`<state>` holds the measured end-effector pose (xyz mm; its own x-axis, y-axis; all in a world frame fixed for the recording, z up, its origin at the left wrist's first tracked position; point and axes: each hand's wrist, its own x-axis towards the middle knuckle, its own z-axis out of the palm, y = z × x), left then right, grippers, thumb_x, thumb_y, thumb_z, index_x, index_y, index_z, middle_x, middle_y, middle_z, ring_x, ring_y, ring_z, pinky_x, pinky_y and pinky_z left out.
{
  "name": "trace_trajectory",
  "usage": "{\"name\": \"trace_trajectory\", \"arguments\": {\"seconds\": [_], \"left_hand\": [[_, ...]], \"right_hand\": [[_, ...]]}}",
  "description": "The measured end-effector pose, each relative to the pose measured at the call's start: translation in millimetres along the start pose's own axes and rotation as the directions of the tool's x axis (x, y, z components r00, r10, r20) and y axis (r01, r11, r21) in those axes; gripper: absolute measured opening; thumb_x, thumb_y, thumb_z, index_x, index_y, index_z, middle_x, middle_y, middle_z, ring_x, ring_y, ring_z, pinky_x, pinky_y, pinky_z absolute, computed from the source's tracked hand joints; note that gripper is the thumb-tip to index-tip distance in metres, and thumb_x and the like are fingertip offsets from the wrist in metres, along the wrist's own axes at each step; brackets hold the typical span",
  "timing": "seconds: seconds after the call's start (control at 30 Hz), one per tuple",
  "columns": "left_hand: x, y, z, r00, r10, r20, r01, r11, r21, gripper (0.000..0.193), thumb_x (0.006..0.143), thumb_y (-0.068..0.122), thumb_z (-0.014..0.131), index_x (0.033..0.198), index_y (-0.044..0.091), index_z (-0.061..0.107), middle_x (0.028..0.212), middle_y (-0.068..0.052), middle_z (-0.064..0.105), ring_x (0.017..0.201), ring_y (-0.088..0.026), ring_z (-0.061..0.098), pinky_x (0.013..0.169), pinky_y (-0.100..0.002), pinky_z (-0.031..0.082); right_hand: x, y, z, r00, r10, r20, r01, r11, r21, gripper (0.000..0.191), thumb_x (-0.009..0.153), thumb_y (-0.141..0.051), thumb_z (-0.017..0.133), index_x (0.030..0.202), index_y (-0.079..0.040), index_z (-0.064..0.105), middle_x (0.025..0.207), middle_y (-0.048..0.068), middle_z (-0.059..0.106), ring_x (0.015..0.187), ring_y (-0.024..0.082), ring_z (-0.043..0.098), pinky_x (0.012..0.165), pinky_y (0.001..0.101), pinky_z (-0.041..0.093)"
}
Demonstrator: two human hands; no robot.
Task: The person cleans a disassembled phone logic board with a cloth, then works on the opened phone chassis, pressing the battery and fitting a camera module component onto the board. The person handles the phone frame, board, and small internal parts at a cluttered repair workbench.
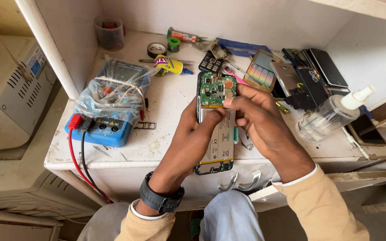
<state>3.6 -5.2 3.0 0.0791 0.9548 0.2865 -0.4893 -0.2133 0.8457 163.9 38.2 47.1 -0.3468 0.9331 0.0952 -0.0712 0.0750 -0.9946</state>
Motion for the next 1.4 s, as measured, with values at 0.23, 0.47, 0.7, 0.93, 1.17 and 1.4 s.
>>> {"name": "trace_trajectory", "arguments": {"seconds": [0.23,0.47,0.7,0.93,1.17,1.4], "left_hand": [[-0.6,-2.3,-1.4,1.0,0.0,-0.019,0.0,1.0,0.016,0.03,0.1,0.015,0.057,0.126,0.002,0.061,0.107,-0.005,0.071,0.094,-0.011,0.064,0.082,-0.028,0.054],[2.1,-3.1,-1.9,0.998,-0.014,-0.061,0.012,0.999,-0.032,0.029,0.102,0.017,0.056,0.127,0.004,0.06,0.105,-0.005,0.069,0.092,-0.012,0.064,0.079,-0.028,0.054],[4.0,1.1,0.1,0.996,-0.019,-0.089,0.001,0.981,-0.195,0.035,0.1,0.014,0.055,0.133,0.004,0.056,0.108,-0.005,0.069,0.093,-0.015,0.065,0.079,-0.034,0.056],[0.8,8.7,0.9,0.998,0.024,-0.066,-0.041,0.964,-0.263,0.045,0.098,0.012,0.048,0.142,0.007,0.053,0.129,-0.007,0.069,0.112,-0.015,0.063,0.098,-0.034,0.052],[0.4,13.5,-0.5,0.994,-0.066,-0.083,0.032,0.931,-0.363,0.044,0.098,0.012,0.043,0.141,0.005,0.048,0.131,-0.012,0.064,0.108,-0.024,0.065,0.088,-0.037,0.058],[2.3,16.7,0.2,0.996,-0.034,-0.087,-0.003,0.919,-0.393,0.047,0.097,0.01,0.039,0.144,0.005,0.044,0.135,-0.012,0.064,0.108,-0.024,0.068,0.082,-0.037,0.061]], "right_hand": [[3.6,5.9,2.6,1.0,-0.003,-0.02,0.002,1.0,-0.023,0.024,0.088,-0.011,0.068,0.111,-0.007,0.071,0.09,-0.008,0.067,0.073,-0.003,0.049,0.055,0.0169,0.03],[14.7,10.2,1.2,1.0,0.009,0.029,-0.01,1.0,0.02,0.02,0.091,-0.012,0.069,0.11,-0.009,0.07,0.091,-0.007,0.063,0.073,-0.003,0.045,0.055,0.0173,0.027],[1.8,0.0,14.5,0.997,-0.039,-0.073,0.04,0.999,0.019,0.051,0.088,-0.023,0.07,0.137,-0.013,0.057,0.117,-0.001,0.063,0.093,0.005,0.054,0.078,0.0231,0.043],[-72.2,16.9,60.5,0.784,-0.62,-0.027,0.371,0.503,-0.781,0.051,0.096,-0.033,0.069,0.136,-0.004,0.057,0.139,0.014,0.055,0.133,0.027,0.054,0.111,0.0426,0.042],[-81.8,29.7,69.0,0.765,-0.601,0.23,0.382,0.136,-0.914,0.059,0.095,-0.042,0.064,0.137,-0.002,0.061,0.154,0.018,0.048,0.15,0.041,0.037,0.119,0.057,0.025],[-80.7,45.7,71.0,0.802,-0.561,0.206,0.373,0.2,-0.906,0.059,0.103,-0.04,0.053,0.147,0.0,0.054,0.163,0.02,0.039,0.154,0.04,0.033,0.121,0.0595,0.022]]}}
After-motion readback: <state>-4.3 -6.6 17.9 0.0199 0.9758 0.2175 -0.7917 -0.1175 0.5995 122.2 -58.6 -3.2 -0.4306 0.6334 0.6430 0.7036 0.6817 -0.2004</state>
